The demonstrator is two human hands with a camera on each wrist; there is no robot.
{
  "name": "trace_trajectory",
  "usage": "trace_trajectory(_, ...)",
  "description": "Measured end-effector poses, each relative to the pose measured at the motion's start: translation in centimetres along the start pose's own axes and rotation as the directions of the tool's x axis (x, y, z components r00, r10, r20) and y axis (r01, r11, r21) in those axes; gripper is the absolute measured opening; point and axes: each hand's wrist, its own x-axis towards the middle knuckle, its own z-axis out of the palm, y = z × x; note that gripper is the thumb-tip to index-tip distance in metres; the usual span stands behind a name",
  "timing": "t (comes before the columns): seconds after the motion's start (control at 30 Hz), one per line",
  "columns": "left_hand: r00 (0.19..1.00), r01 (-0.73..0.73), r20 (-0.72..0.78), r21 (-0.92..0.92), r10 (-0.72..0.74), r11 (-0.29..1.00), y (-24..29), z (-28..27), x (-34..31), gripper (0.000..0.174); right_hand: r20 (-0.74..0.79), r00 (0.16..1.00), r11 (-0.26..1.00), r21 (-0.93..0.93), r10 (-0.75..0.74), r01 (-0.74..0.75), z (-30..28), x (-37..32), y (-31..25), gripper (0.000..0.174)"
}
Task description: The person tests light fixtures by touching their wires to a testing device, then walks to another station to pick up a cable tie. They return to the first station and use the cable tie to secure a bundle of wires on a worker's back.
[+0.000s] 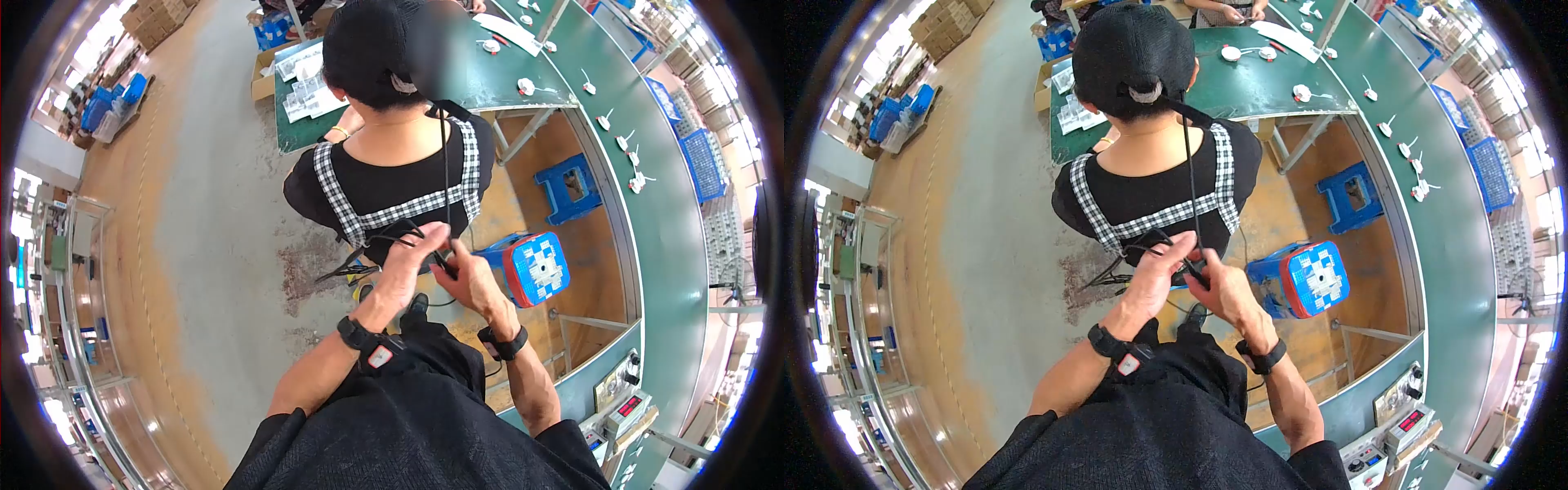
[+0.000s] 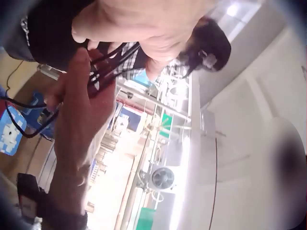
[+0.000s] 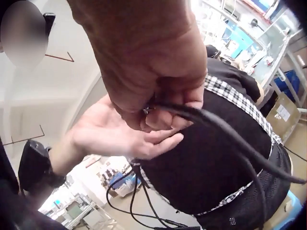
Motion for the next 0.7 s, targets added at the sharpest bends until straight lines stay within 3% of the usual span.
trace_trajectory(0.03, 0.997, -0.074, 0.024, 0.052, 0.073, 0.996, -0.2, 0.9, 0.0, 0.042, 0.008, 0.999, 0.996, -0.068, -0.049, 0.049, 1.1, 0.0, 1.1, 0.040)
trace_trajectory(0.07, 0.998, -0.058, -0.016, 0.119, 0.060, 0.991, -0.2, 2.0, 0.0, 0.041, 0.021, 0.991, 0.987, -0.094, -0.131, 0.132, 1.9, 0.1, 2.2, 0.027)
trace_trajectory(0.17, 0.993, -0.113, -0.001, 0.163, 0.115, 0.980, -0.9, 2.4, 0.9, 0.041, 0.097, 0.989, 0.993, 0.039, -0.114, 0.111, 0.9, 0.1, 2.1, 0.019)
trace_trajectory(0.2, 0.994, -0.111, 0.024, 0.255, 0.109, 0.961, -0.8, 2.4, 0.5, 0.043, 0.097, 0.991, 0.979, 0.192, -0.088, 0.068, 1.3, -0.1, 2.8, 0.018)
trace_trajectory(0.23, 0.954, -0.291, 0.027, 0.329, 0.298, 0.899, -1.7, 2.7, 0.5, 0.048, -0.034, 0.963, 0.956, 0.115, -0.269, 0.271, 2.1, -0.2, 4.0, 0.030)
trace_trajectory(0.33, 0.969, -0.195, -0.046, 0.456, 0.242, 0.868, -2.1, 2.4, 0.9, 0.054, 0.011, 0.994, 0.993, 0.040, -0.108, 0.108, 3.1, -0.5, 4.9, 0.046)
trace_trajectory(0.43, 0.930, -0.267, -0.088, 0.501, 0.356, 0.823, -6.2, 1.2, 3.9, 0.054, 0.055, 0.999, 1.000, 0.007, -0.001, 0.000, 2.5, 0.0, 3.8, 0.050)
trace_trajectory(0.5, 0.849, -0.357, -0.024, 0.710, 0.528, 0.607, -6.5, 1.0, 4.5, 0.040, -0.031, 0.999, 0.997, -0.071, -0.018, 0.016, 1.7, -0.5, 3.4, 0.055)
trace_trajectory(0.57, 0.745, -0.419, 0.167, 0.871, 0.646, 0.257, -6.6, 0.0, 5.3, 0.034, -0.047, 0.998, 0.993, -0.114, 0.034, -0.039, 0.2, -1.2, 2.9, 0.059)
trace_trajectory(0.6, 0.745, -0.399, 0.191, 0.895, 0.639, 0.198, -6.3, -0.4, 5.6, 0.029, -0.079, 0.993, 0.995, -0.052, 0.083, -0.087, -0.3, -1.6, 3.6, 0.058)
trace_trajectory(0.63, 0.818, -0.404, 0.177, 0.854, 0.548, 0.327, -6.0, -1.0, 6.1, 0.032, -0.073, 0.991, 0.994, -0.012, 0.112, -0.113, -1.1, -1.4, 4.2, 0.055)
trace_trajectory(0.7, 0.858, -0.340, 0.120, 0.862, 0.500, 0.376, -5.3, -0.5, 5.8, 0.046, -0.055, 0.978, 0.977, 0.081, 0.201, -0.196, -2.3, -2.3, 5.2, 0.051)
